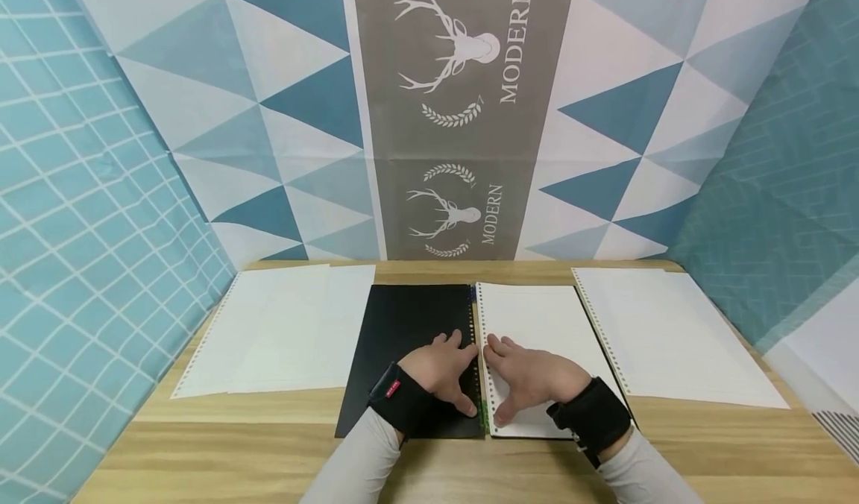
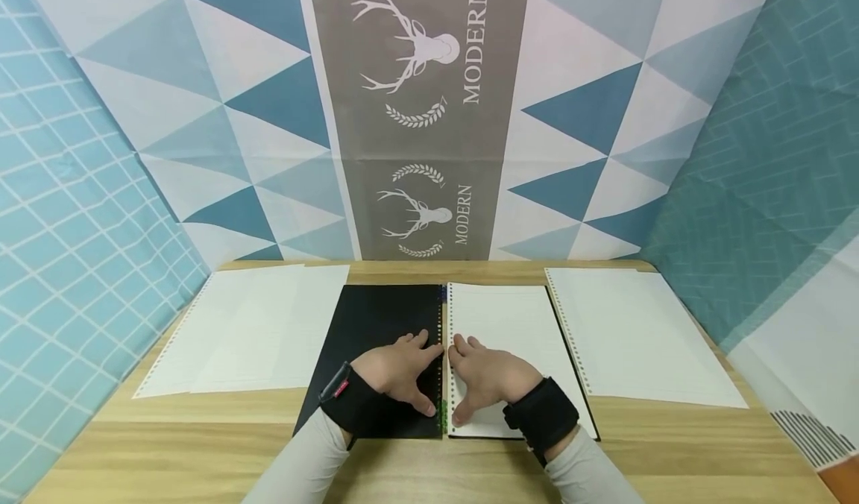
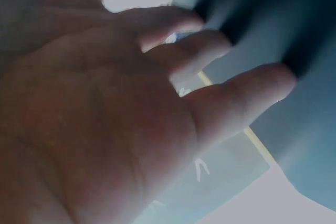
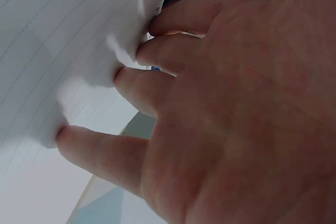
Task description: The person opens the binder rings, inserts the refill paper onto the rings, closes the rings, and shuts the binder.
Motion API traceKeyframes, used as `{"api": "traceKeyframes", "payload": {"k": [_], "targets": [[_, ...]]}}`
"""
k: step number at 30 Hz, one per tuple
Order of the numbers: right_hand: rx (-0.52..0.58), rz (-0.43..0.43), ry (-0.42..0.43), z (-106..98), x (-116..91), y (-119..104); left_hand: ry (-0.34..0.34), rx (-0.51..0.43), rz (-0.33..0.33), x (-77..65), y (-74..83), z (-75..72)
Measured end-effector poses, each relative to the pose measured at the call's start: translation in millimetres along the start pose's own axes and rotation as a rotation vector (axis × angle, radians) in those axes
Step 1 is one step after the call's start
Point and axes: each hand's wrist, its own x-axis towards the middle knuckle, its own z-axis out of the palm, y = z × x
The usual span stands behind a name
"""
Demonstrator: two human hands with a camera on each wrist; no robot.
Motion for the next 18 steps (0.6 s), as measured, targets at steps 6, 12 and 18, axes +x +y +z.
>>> {"api": "traceKeyframes", "payload": {"k": [6,12,18], "targets": [[-0.017,0.004,0.003,0.7,1.1,-1.0,0.026,0.006,0.0,-2.4,0.2,4.5],[-0.02,-0.015,0.005,0.4,1.7,0.2,-0.014,-0.019,0.007,-1.7,-3.6,1.5],[-0.012,-0.031,0.008,-1.7,2.1,1.9,-0.035,-0.056,0.005,-2.0,-4.7,-1.8]]}}
